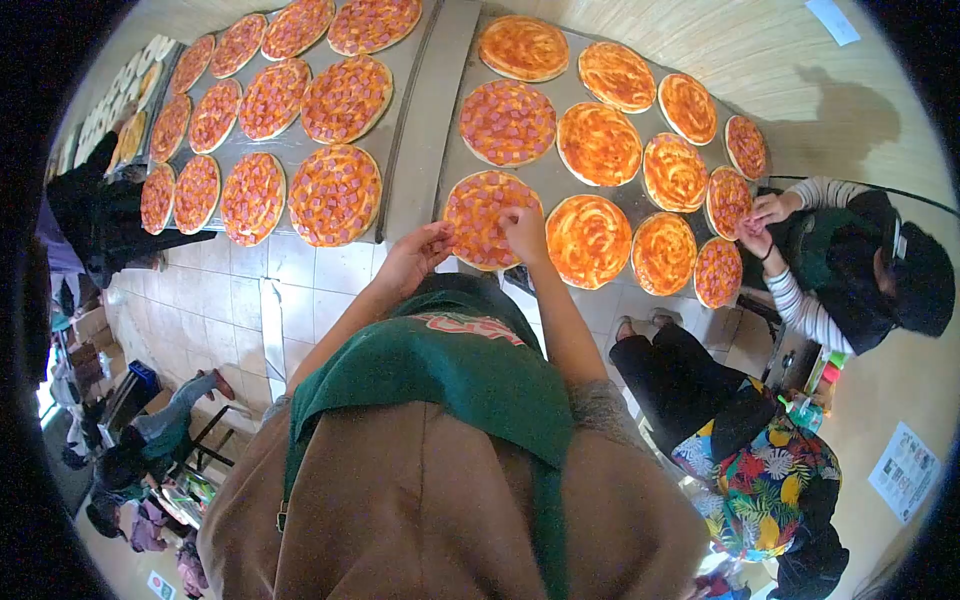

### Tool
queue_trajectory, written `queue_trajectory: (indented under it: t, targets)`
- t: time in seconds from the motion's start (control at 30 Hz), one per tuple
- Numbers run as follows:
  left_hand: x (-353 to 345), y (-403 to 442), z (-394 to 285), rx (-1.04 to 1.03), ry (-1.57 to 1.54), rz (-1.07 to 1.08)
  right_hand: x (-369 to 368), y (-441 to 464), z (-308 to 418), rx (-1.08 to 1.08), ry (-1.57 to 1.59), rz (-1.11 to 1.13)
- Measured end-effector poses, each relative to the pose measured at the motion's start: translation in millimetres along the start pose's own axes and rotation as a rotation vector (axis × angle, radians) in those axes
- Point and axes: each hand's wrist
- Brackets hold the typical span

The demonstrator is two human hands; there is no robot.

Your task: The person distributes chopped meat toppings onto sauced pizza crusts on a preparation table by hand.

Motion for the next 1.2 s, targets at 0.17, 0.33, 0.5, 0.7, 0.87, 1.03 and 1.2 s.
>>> queue_trajectory:
  t: [0.17, 0.33, 0.5, 0.7, 0.87, 1.03, 1.2]
  targets:
    - [-1.1, -1.5, -1.9, -0.008, 0.08, -0.028, -22.0, -5.5, 2.6, -0.063, 0.015, -0.091]
    - [-1.1, 2.0, -3.2, 0.004, 0.147, -0.078, -23.0, -11.0, 20.9, 0.085, -0.252, -0.146]
    - [1.0, 10.9, 2.3, 0.037, 0.138, -0.086, -13.3, -17.0, 38.6, 0.203, -0.247, -0.26]
    - [-3.0, 18.9, 8.7, 0.045, 0.166, -0.008, 14.5, -50.5, 105.1, 0.266, 0.209, -0.048]
    - [0.8, 26.6, 19.7, 0.066, 0.183, 0.005, 8.7, -63.0, 103.4, 0.241, 0.126, -0.171]
    - [-2.8, 25.7, 20.4, 0.065, 0.19, -0.024, 9.8, -68.3, 107.6, 0.467, 0.044, -0.347]
    - [-12.7, 10.6, 17.2, 0.08, 0.171, -0.052, 9.2, -65.8, 80.8, 0.149, 0.304, -0.233]
Point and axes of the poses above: each hand's wrist, its own y-axis towards the middle knuckle, its own x-axis out of the back of the hand, z = x × y, and after that the axes turned 15 degrees about -z, right-handed
